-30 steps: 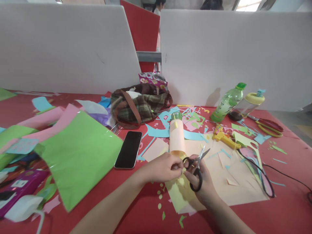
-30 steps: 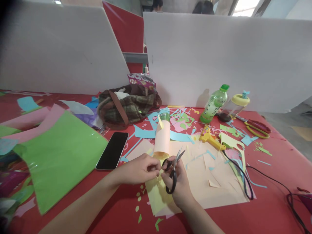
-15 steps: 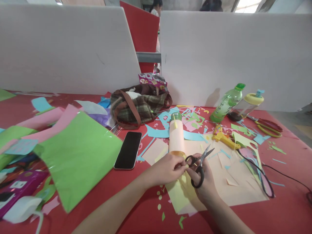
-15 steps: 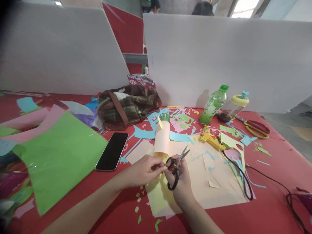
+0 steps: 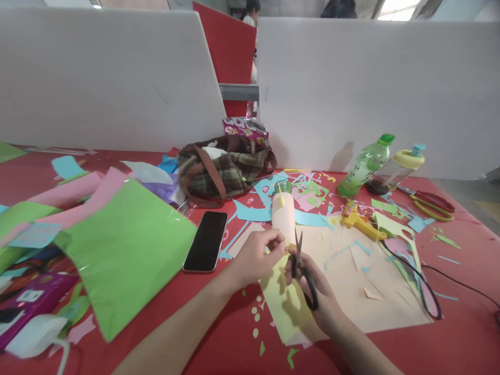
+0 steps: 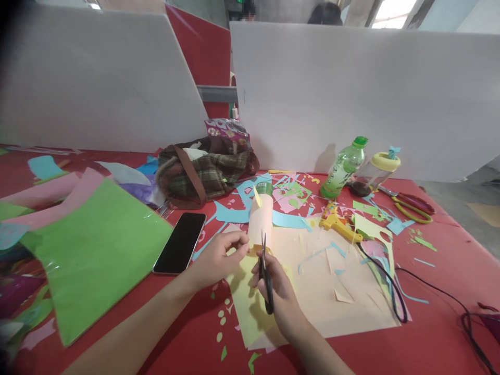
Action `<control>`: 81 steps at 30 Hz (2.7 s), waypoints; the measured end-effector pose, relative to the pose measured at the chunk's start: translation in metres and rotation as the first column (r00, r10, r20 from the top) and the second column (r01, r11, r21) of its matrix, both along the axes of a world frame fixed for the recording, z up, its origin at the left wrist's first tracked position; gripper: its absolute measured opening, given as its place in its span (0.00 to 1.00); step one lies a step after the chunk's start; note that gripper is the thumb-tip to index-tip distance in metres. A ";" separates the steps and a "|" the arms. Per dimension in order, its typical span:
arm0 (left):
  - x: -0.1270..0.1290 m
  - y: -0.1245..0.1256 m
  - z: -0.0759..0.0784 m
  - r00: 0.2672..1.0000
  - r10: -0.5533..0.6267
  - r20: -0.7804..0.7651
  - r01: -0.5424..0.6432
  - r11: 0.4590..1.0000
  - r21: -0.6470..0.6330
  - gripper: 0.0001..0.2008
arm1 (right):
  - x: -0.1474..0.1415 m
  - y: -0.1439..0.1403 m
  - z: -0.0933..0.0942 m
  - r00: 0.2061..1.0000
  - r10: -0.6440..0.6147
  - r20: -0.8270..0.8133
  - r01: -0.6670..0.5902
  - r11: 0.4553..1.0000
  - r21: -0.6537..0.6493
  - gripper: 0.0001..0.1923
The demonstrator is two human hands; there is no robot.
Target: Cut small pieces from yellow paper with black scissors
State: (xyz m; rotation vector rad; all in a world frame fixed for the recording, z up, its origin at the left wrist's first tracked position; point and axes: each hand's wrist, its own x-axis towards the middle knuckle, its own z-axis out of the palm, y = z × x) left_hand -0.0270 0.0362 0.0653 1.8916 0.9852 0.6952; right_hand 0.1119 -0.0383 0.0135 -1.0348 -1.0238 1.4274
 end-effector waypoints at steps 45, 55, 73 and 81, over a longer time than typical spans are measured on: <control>0.006 -0.007 -0.001 1.000 0.000 -0.013 0.000 1.000 -0.018 0.07 | 0.000 0.000 0.007 0.993 0.118 -0.006 -0.118 0.993 0.030 0.21; 0.003 -0.004 0.001 1.000 -0.025 -0.003 0.024 0.999 -0.037 0.07 | 0.000 0.000 0.003 0.991 0.117 -0.065 -0.116 0.993 0.009 0.19; -0.009 0.005 0.002 0.988 -0.142 -0.063 0.136 0.986 -0.101 0.09 | -0.003 0.001 0.004 0.990 0.124 -0.066 -0.127 0.991 -0.034 0.16; -0.011 0.005 -0.001 0.942 -0.302 -0.145 0.275 0.945 -0.175 0.06 | -0.001 0.001 -0.007 0.990 -0.007 -0.141 0.009 1.000 0.015 0.19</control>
